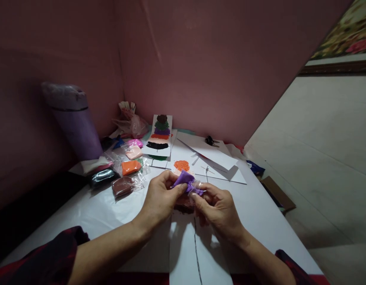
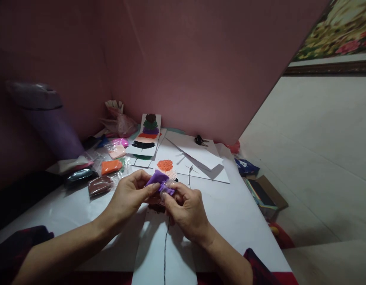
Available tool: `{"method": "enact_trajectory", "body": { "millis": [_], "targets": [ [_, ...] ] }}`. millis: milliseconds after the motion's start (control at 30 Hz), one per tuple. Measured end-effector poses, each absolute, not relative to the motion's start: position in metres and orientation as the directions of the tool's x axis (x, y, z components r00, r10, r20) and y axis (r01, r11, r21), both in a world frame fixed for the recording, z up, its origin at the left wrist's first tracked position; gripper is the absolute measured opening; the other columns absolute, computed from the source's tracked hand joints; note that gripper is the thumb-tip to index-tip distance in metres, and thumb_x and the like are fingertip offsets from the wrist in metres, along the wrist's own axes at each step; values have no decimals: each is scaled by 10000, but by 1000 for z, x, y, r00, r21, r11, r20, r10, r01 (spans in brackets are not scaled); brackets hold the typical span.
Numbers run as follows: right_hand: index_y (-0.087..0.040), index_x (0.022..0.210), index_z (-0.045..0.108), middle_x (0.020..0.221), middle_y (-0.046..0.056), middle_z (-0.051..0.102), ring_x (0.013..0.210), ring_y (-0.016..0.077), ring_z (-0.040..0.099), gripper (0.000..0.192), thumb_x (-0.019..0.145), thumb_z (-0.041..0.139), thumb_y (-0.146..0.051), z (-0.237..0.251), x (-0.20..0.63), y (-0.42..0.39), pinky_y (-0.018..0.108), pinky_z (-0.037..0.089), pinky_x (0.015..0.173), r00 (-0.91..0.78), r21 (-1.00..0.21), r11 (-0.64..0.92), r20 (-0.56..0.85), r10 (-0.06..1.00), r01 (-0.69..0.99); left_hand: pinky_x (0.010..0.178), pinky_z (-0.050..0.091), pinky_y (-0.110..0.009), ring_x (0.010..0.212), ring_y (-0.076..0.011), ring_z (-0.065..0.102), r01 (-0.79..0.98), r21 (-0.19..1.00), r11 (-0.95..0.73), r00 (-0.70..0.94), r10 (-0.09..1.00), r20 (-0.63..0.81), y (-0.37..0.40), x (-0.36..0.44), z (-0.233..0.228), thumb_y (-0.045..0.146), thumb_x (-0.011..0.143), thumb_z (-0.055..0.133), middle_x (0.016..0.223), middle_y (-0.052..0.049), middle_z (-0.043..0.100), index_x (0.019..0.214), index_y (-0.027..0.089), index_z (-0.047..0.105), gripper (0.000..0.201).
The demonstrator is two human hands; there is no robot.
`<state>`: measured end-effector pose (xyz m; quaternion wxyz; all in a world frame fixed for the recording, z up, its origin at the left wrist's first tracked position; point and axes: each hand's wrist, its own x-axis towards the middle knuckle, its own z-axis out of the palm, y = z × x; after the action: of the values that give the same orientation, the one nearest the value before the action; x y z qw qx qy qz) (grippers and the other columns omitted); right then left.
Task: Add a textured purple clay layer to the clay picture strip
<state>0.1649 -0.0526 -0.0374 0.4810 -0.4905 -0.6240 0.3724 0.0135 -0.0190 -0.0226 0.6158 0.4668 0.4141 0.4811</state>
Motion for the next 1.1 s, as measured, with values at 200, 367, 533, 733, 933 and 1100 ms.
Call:
{"method": "enact_trajectory", "body": {
  "millis": [200,367,533,733,933,1100],
  "targets": [
    [-136,844,639,431,-38,548,303,92,465,155,829,600,-285,-41,165,-52,199,389,301,-50,-874,320,325,945,367,575,501,-262,602,-133,593,-156,987,34,223,975,1,-21,14,-27,233,684,686,647,6,610,679,158,519,183],
    [-145,826,623,442,-43,540,312,87,459,123,818,596,-264,-41,163,-52,195,386,311,-49,-857,302,311,949,418,544,459,-233,571,-113,538,-135,991,8,300,953,33,-25,14,-27,176,711,621,623,22,571,700,154,555,71],
    [-168,739,583,421,-78,449,322,76,420,48,768,572,-205,-41,159,-52,181,347,317,15,-835,279,325,946,473,551,416,-229,596,-117,499,-41,996,-81,301,950,89,-25,12,-31,126,692,594,623,20,547,667,167,567,55],
    [-184,641,518,473,-75,399,396,62,360,52,678,548,-163,-43,157,-51,172,285,360,98,-809,277,378,921,519,563,409,-226,600,-111,483,-75,996,-39,314,947,61,-29,15,-29,147,669,622,609,26,531,626,168,551,85],
    [-192,632,478,477,-84,368,407,54,309,99,671,568,-179,-39,158,-53,176,267,368,129,-864,282,364,923,418,538,473,-222,518,-97,557,-279,940,198,337,936,-97,-26,17,-18,180,571,737,554,31,591,582,154,507,232],
    [-204,690,478,463,-92,404,371,54,324,171,753,621,-273,-32,155,-59,168,267,333,140,-956,235,260,955,174,569,552,-259,496,-132,649,-343,857,385,323,905,-278,-21,14,-11,126,578,752,556,8,645,626,146,515,243]
  ]
}}
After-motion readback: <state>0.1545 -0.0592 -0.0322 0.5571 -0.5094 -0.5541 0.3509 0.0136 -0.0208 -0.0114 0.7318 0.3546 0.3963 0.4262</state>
